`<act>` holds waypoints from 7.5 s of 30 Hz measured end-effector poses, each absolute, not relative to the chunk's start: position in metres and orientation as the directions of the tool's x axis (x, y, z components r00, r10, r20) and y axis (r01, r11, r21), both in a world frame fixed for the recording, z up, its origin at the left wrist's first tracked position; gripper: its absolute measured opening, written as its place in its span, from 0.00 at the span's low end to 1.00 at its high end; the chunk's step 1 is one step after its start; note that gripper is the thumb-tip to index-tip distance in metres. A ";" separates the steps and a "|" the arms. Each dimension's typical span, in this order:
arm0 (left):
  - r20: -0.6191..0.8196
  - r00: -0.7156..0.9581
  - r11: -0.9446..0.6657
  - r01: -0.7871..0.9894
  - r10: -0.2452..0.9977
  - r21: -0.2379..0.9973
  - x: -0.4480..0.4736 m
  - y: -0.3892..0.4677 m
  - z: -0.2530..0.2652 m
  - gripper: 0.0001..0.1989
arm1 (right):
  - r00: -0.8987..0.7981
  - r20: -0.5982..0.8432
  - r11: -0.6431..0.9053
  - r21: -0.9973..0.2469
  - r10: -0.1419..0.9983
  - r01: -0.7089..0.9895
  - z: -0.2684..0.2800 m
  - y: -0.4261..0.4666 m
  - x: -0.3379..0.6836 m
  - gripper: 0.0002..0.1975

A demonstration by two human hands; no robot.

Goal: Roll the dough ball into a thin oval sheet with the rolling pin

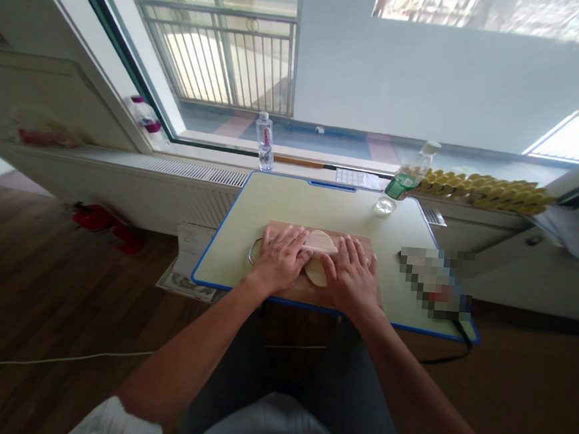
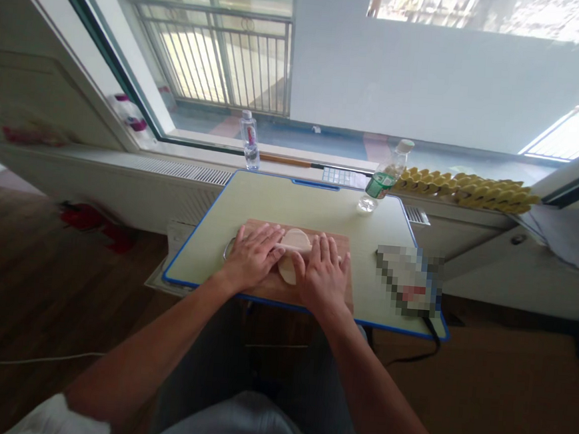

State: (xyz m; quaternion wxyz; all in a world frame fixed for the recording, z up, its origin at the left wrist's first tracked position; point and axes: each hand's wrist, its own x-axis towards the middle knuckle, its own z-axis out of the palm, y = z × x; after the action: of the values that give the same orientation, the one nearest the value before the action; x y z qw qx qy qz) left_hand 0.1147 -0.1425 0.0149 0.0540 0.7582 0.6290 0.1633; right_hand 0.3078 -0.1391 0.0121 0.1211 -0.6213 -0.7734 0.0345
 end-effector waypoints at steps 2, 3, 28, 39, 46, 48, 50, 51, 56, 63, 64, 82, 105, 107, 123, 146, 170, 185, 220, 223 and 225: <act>0.171 0.157 -0.203 0.933 0.973 0.296 0.113 -0.136 0.018 0.28 | -0.191 0.099 0.208 -0.203 0.977 0.957 0.022 -0.133 0.307 0.34; 0.169 0.169 -0.214 0.928 0.971 0.304 0.112 -0.137 0.019 0.27 | -0.192 0.084 0.206 -0.204 0.978 0.957 0.026 -0.134 0.309 0.33; 0.121 -0.004 -0.029 0.963 0.993 0.269 0.088 -0.082 0.019 0.27 | 0.041 0.020 -0.031 -0.346 0.999 0.938 0.022 -0.066 0.333 0.38; 0.170 0.142 -0.174 0.966 0.975 0.191 0.125 -0.112 0.016 0.28 | -0.075 0.203 0.116 -0.196 0.976 0.974 0.017 -0.105 0.326 0.32; 0.125 0.142 -0.165 0.966 0.982 0.199 0.134 -0.108 0.025 0.28 | -0.058 0.132 0.083 -0.189 0.990 0.979 0.018 -0.103 0.325 0.31; 0.100 0.151 -0.168 0.966 0.983 0.197 0.135 -0.091 0.028 0.28 | -0.042 0.105 0.062 -0.201 0.994 0.978 0.020 -0.086 0.326 0.32; 0.095 0.161 -0.177 0.965 0.982 0.192 0.137 -0.073 0.028 0.27 | -0.025 0.070 0.041 -0.231 0.997 0.972 0.022 -0.069 0.326 0.33; 0.098 0.168 -0.184 0.965 0.981 0.188 0.138 -0.064 0.028 0.27 | -0.017 0.054 0.030 -0.247 0.998 0.969 0.023 -0.061 0.327 0.34; 0.137 0.189 -0.211 0.962 0.972 0.173 0.141 -0.055 0.025 0.25 | -0.027 0.087 0.048 -0.243 0.996 0.969 0.026 -0.059 0.326 0.32; 0.192 0.167 -0.196 0.970 0.967 0.144 0.132 -0.124 0.019 0.29 | -0.158 0.048 0.164 -0.162 0.986 0.973 0.023 -0.121 0.323 0.30; 0.207 0.173 -0.204 0.969 0.963 0.140 0.131 -0.132 0.018 0.30 | -0.152 0.051 0.158 -0.158 0.987 0.975 0.023 -0.125 0.323 0.30; 0.053 0.138 -0.147 0.964 0.989 0.221 0.153 -0.045 0.030 0.27 | -0.044 0.169 0.081 -0.218 0.985 0.973 0.026 -0.057 0.321 0.27; -0.098 0.227 -0.202 0.955 0.969 0.216 0.149 -0.029 0.034 0.33 | 0.016 0.019 -0.010 -0.311 1.000 0.950 0.024 -0.031 0.328 0.31; -0.091 0.218 -0.195 0.957 0.972 0.215 0.149 -0.033 0.034 0.33 | 0.002 0.019 0.004 -0.307 1.000 0.952 0.024 -0.035 0.328 0.31; -0.046 0.254 -0.240 0.948 0.966 0.208 0.143 -0.063 0.031 0.33 | -0.068 0.130 0.096 -0.225 0.989 0.970 0.019 -0.064 0.324 0.30; -0.067 0.240 -0.221 0.952 0.968 0.213 0.145 -0.065 0.033 0.34 | -0.115 0.131 0.138 -0.182 0.985 0.974 0.017 -0.066 0.319 0.30; 0.067 0.285 -0.292 0.932 0.956 0.215 0.139 -0.177 0.032 0.34 | -0.217 0.208 0.255 -0.182 0.954 0.949 0.005 -0.163 0.326 0.30; 0.066 0.117 -0.126 0.979 0.991 0.159 0.141 -0.125 0.033 0.32 | -0.133 0.003 0.132 -0.160 0.991 0.978 0.030 -0.099 0.317 0.32; 0.053 0.221 -0.227 0.955 0.974 0.190 0.145 -0.113 0.025 0.29 | -0.113 0.115 0.130 -0.158 0.987 0.979 0.016 -0.111 0.319 0.32; -0.001 0.215 -0.211 0.956 0.977 0.205 0.148 -0.080 0.026 0.29 | -0.094 0.061 0.104 -0.181 0.994 0.978 0.020 -0.084 0.319 0.33; -0.019 0.226 -0.217 0.954 0.974 0.207 0.149 -0.060 0.028 0.29 | -0.074 0.037 0.080 -0.196 0.997 0.977 0.023 -0.068 0.319 0.33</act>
State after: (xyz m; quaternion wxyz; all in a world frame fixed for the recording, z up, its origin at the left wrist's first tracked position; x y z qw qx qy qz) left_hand 0.1493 -0.0598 0.0275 0.0875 0.7779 0.6196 0.0575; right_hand 0.3185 -0.0678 0.0230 0.0807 -0.6755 -0.7305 0.0596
